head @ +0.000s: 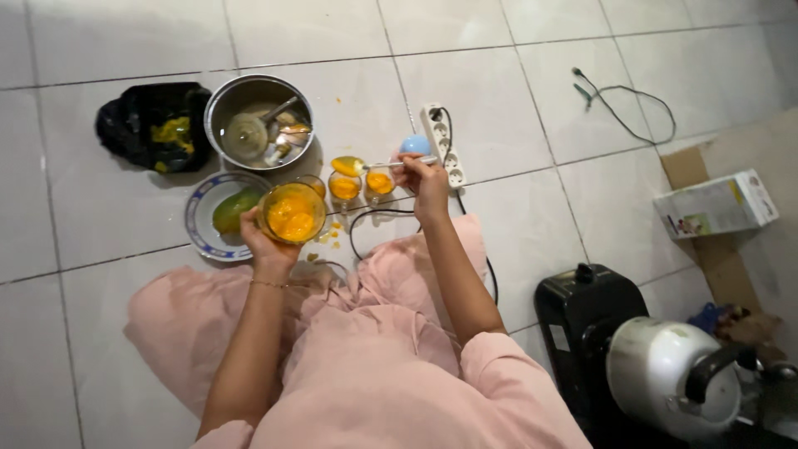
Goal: The person scoops an orange puree from a glass bowl using a spoon and distributes it into three small glasses placed on the floor. The person repeats the scooping and pouring action until the glasses are filled.
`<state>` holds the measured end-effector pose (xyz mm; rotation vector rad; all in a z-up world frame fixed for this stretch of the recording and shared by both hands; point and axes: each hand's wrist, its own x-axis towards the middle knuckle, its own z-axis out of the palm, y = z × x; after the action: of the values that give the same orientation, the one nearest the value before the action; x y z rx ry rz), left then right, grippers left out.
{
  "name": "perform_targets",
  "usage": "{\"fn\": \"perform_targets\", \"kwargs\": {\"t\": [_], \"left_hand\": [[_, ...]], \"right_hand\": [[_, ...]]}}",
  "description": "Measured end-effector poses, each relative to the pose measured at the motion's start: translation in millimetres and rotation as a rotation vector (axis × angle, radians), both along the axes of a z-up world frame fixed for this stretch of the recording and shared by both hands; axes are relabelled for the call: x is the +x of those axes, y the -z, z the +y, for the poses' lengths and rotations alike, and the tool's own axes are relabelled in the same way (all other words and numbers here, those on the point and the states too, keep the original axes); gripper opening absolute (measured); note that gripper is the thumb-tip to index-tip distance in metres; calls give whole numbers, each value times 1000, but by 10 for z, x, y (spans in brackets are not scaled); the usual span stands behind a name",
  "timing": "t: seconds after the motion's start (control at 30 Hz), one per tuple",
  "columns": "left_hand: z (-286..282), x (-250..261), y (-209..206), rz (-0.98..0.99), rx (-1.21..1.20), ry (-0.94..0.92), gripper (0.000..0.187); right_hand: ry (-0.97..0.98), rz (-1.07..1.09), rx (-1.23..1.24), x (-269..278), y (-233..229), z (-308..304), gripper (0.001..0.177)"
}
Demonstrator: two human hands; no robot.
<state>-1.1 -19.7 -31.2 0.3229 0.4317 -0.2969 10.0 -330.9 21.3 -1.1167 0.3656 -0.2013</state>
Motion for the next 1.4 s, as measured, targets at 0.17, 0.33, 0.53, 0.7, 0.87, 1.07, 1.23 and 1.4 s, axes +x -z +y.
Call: {"fn": "perform_targets", "kwargs": {"t": [0.17, 0.33, 0.53, 0.7, 0.87, 1.07, 1.23, 1.4], "left_hand": [[-126, -5, 51, -12, -19, 31, 58], [-219, -26, 16, 79, 46, 43, 60], [-234, -40, -64, 34, 49, 25, 58], [-213, -29, -87, 11, 21, 9, 55], [-211, -39, -104, 15, 36, 23, 56], [-202, -54, -115, 23, 13, 18, 57], [-186, -41, -108, 34, 1, 22, 57], [-184, -46, -91, 32, 1, 10, 56]], "right_hand": [[194, 69, -202, 12, 595, -361, 17], [197, -21, -480, -32, 952, -314, 19], [134, 162, -1034, -115, 777, -76, 17], [171, -10, -1144, -143, 597, 46, 15], [141, -33, -1172, -146, 539, 67, 15], [142, -99, -1224, -147, 500, 55, 16], [151, -113, -1248, -143, 513, 52, 16], [154, -20, -1237, -150, 595, 62, 15]]}}
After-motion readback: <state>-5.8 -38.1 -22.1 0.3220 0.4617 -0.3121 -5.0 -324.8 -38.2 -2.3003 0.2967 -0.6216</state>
